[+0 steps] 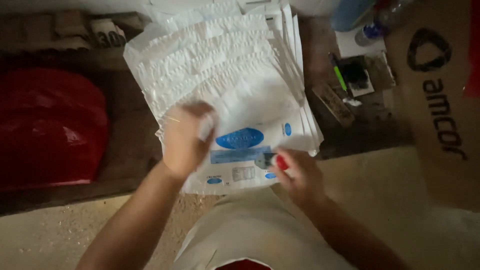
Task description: Manually stamping a stack of plastic bags with a hand stamp and ink pad.
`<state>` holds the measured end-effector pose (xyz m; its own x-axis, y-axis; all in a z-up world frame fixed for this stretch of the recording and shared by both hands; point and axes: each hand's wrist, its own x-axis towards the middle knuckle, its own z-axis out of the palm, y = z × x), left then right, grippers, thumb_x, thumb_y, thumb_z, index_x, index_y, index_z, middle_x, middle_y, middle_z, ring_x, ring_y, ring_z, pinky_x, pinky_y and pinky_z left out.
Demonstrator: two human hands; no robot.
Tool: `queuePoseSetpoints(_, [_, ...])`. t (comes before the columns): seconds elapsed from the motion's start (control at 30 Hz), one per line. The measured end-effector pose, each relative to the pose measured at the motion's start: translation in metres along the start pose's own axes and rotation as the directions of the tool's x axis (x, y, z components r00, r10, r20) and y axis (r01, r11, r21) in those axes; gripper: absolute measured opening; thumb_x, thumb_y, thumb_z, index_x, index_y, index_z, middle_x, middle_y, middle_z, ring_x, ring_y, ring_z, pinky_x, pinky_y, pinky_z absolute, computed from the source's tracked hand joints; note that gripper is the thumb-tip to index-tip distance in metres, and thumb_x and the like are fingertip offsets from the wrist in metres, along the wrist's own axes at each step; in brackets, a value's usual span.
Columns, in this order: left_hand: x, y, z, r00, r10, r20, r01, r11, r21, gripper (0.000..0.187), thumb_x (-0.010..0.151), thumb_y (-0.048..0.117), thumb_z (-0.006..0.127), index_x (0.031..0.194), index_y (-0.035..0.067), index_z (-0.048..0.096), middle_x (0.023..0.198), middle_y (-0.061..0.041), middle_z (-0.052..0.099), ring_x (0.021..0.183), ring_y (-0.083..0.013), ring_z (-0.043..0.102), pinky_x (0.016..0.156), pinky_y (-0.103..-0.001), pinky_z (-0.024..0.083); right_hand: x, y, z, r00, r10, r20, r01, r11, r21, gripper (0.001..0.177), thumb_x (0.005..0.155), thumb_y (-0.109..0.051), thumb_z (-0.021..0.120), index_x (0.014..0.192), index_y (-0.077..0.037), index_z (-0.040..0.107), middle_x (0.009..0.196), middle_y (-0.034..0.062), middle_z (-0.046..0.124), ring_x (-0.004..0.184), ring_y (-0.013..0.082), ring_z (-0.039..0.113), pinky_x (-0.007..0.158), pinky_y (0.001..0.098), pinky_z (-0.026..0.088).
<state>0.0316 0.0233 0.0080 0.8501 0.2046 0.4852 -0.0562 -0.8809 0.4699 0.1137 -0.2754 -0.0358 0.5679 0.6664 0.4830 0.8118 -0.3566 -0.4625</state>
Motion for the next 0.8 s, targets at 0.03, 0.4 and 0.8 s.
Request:
queuePoseSetpoints(0.03, [-0.006,0.016,-0.003,1.000,-0.002,0.006,0.002,1.000,-0.002,0.011,0.093,0.006,0.064,0.083,0.011,0.065,0.081,-0.009,0.067,0.082,-0.0377,0.070,0.075,-0.047,0.054,-0.007,0.003,0.012,1.000,0.006,0.003,-0.006,1.000,0.002,0.044,0.087,-0.028,0.082,0.126,-0.010,0.071,0.098,0.0030,0.073,0.085,0.0185,0.070,0.081,0.0305,0.057])
queuePoseSetpoints(0.4, [-0.112,0.015,0.032,0.829,0.414,0.376,-0.516,0.826,0.227,0.050,0.089,0.026,0.069,0.137,0.025,0.053,0.146,-0.004,0.049,0.136,-0.0251,0.048,0.104,-0.042,0.045,0.034,0.029,0.020,0.987,0.130,0.089,-0.157,0.878,0.452,0.051,0.081,-0.011,0.088,0.127,-0.003,0.069,0.107,0.0174,0.071,0.095,0.0282,0.073,0.078,0.0372,0.064])
queuePoseSetpoints(0.8, [-0.076,-0.006,0.011,0.821,0.150,0.551,0.080,0.925,-0.371,0.045,0.065,-0.001,0.065,0.106,0.014,0.076,0.116,-0.004,0.078,0.105,-0.0288,0.073,0.088,-0.041,0.053,0.073,0.108,-0.112,0.688,0.688,-0.232,-0.547,0.702,0.456,0.046,0.101,-0.010,0.068,0.145,-0.014,0.058,0.122,0.0081,0.068,0.102,0.0158,0.066,0.083,0.0259,0.058])
